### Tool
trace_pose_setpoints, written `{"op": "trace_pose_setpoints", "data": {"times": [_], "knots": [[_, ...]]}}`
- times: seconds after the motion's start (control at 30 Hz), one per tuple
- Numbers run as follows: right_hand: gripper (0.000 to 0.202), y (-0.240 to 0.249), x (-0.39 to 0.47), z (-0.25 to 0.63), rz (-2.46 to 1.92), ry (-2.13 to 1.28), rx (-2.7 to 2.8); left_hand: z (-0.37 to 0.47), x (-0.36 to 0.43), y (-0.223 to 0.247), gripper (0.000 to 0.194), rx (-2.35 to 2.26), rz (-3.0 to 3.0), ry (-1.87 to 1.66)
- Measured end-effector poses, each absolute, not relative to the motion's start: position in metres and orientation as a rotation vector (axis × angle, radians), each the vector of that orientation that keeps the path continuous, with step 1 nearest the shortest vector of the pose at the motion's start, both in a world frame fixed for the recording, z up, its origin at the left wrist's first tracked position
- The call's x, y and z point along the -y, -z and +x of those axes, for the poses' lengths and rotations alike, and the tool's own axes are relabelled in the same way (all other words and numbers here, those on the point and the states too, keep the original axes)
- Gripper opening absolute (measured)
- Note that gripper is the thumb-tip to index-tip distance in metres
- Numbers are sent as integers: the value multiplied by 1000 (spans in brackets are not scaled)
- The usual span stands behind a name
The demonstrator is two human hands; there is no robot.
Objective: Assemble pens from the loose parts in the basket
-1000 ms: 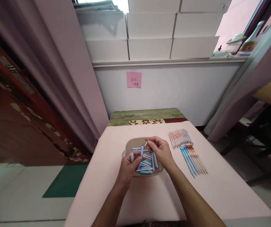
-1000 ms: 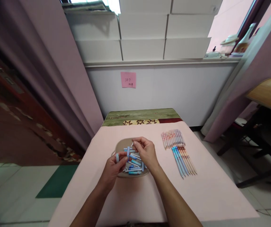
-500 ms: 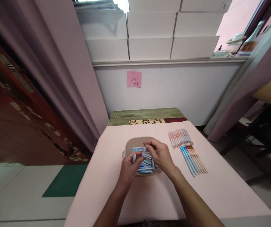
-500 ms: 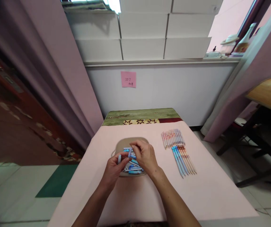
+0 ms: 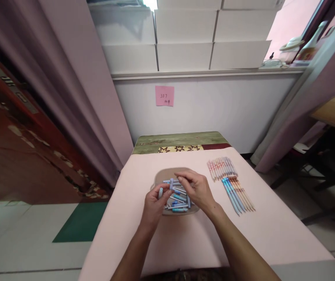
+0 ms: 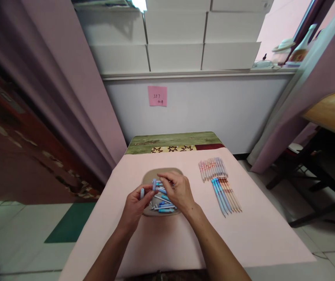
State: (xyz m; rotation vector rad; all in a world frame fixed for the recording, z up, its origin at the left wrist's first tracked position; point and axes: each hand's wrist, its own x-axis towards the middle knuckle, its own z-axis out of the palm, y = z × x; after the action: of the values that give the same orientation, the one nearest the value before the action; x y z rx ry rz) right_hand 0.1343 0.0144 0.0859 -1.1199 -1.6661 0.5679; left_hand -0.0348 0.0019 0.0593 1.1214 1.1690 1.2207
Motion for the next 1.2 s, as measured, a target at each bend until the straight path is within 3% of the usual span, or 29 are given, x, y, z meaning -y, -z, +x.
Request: {"op": "trace_pose_setpoints", "data": {"times": [0.2, 0.43, 0.87, 1.03, 1.2], "knots": [[22, -77, -25, 139, -1226, -586, 1646, -48, -5, -69, 29, -1199, 1105, -1349], [17, -59, -53, 120, -1713, -516, 2241, -55, -7, -66, 32, -1223, 1058, -1394], [18, -41, -49, 86, -1587, -652, 2705, -59, -11, -58, 32, -1274, 1050, -1372], [29, -45, -49, 95, -1701, -523, 2595, -60, -13, -57, 31, -1266, 1053, -1360], [26, -50, -54, 99, -1747, -488, 2541, -61, -15, -56, 32, -1281, 1046, -1369]]}}
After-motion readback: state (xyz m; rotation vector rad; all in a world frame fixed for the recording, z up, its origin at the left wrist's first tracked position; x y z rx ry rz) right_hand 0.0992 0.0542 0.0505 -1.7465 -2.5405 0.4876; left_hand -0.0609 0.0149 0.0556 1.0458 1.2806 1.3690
